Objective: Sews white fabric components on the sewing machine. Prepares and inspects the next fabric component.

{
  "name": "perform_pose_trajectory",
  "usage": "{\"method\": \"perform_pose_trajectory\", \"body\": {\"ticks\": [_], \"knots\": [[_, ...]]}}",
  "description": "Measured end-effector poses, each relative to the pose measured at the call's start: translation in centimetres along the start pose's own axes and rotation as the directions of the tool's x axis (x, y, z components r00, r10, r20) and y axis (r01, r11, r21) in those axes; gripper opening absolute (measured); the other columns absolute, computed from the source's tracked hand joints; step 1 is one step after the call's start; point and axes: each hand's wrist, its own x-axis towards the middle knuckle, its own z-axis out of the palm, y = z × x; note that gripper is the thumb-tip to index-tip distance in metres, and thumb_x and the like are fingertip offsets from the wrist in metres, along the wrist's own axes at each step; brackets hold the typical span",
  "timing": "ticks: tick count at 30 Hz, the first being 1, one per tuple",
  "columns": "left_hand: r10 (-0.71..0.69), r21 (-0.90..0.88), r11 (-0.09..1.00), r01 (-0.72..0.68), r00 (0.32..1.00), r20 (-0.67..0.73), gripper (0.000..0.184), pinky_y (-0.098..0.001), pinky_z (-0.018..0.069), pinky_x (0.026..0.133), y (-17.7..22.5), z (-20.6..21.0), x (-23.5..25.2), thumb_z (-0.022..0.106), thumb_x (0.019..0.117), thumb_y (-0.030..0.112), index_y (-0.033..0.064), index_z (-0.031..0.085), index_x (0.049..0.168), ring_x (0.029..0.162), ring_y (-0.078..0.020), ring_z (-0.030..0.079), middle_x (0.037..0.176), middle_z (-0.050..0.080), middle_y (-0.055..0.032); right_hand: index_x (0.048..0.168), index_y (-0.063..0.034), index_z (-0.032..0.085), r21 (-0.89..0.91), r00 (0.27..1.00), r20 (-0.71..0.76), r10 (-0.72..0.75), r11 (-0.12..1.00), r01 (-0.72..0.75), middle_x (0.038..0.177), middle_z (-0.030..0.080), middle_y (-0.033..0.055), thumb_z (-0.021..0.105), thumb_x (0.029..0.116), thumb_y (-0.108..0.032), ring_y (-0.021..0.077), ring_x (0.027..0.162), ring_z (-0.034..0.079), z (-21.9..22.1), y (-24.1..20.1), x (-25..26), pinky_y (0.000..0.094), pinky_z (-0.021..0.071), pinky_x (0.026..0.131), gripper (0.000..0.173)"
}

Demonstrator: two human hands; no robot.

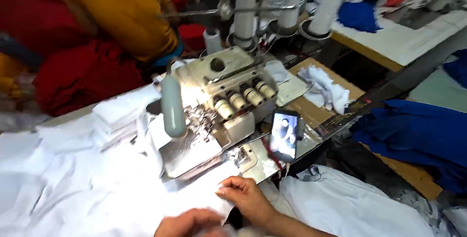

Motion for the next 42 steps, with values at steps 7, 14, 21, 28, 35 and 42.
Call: {"method": "perform_pose_trajectory", "body": {"ticks": [7, 14, 21, 28, 35, 42], "knots": [[0.038, -0.149, 0.988, -0.048, 0.997, -0.068, 0.008, -0.0166, 0.0601, 0.077, -2.3, 1.0, 0.2, 0.074, 0.0928, 0.015, 0.0107, 0.079, 0.098, 0.086, -0.0001, 0.072, 0.095, 0.077, 0.0042, 0.104, -0.0002, 0.067, 0.018, 0.986, -0.095, 0.136, 0.991, -0.135, 0.082, 0.069, -0.0003, 0.067, 0.0954, -0.009, 0.0030, 0.075, 0.066, -0.3, -0.8, -0.3, 0.0206, 0.0564, 0.072, 0.012], [-0.200, -0.036, 0.979, 0.198, 0.935, -0.294, 0.007, -0.0193, 0.0575, 0.065, -3.7, 2.2, 1.7, 0.080, 0.0853, 0.019, 0.0124, 0.081, 0.087, 0.072, -0.0042, 0.068, 0.083, 0.074, 0.0030, 0.100, -0.0013, 0.070, 0.066, 0.989, -0.074, 0.129, 0.990, -0.125, 0.082, 0.071, -0.0016, 0.060, 0.0988, -0.006, 0.0011, 0.074, 0.067, -0.2, -1.3, -0.7, 0.0194, 0.0568, 0.072, 0.011], [-0.159, -0.325, 0.941, 0.091, 0.969, -0.191, 0.006, -0.0140, 0.0551, 0.065, -2.3, 2.9, 1.3, 0.081, 0.0863, 0.016, 0.0119, 0.078, 0.090, 0.072, 0.0021, 0.065, 0.084, 0.073, 0.0057, 0.099, -0.0014, 0.067, 0.226, 0.970, -0.101, 0.223, 0.954, -0.196, 0.080, 0.071, 0.0012, 0.064, 0.0976, -0.005, 0.0053, 0.072, 0.068, -0.1, -1.3, -0.7, 0.0219, 0.0574, 0.068, 0.005], [-0.305, -0.140, 0.952, 0.271, 0.864, -0.400, 0.010, -0.0158, 0.0451, 0.051, -4.7, 2.9, 2.0, 0.086, 0.0787, 0.014, 0.0105, 0.077, 0.081, 0.054, -0.0022, 0.056, 0.067, 0.068, 0.0023, 0.099, -0.0004, 0.068, 0.226, 0.976, -0.083, 0.202, 0.957, -0.179, 0.078, 0.069, 0.0015, 0.060, 0.0987, -0.004, 0.0050, 0.067, 0.064, -0.1, -1.0, -0.9, 0.0215, 0.0547, 0.063, 0.008], [-0.314, -0.090, 0.948, 0.305, 0.852, -0.419, 0.010, -0.0150, 0.0414, 0.047, -5.1, 2.9, 1.8, 0.086, 0.0776, 0.016, 0.0121, 0.078, 0.080, 0.050, -0.0008, 0.052, 0.063, 0.066, 0.0041, 0.099, -0.0012, 0.069, 0.244, 0.975, -0.061, 0.214, 0.950, -0.194, 0.078, 0.069, 0.0013, 0.062, 0.0976, -0.004, 0.0041, 0.064, 0.062, -0.3, -0.8, -0.9, 0.0200, 0.0530, 0.061, 0.008], [-0.316, -0.078, 0.947, 0.313, 0.855, -0.411, 0.010, -0.0151, 0.0395, 0.046, -5.5, 2.6, 1.7, 0.086, 0.0775, 0.016, 0.0127, 0.077, 0.079, 0.049, -0.0001, 0.050, 0.062, 0.065, 0.0048, 0.099, -0.0023, 0.070, 0.188, 0.982, -0.022, 0.189, 0.965, -0.182, 0.079, 0.069, -0.0002, 0.060, 0.0979, -0.004, 0.0033, 0.066, 0.063, -0.5, -0.5, -0.8, 0.0198, 0.0534, 0.062, 0.010]]}}
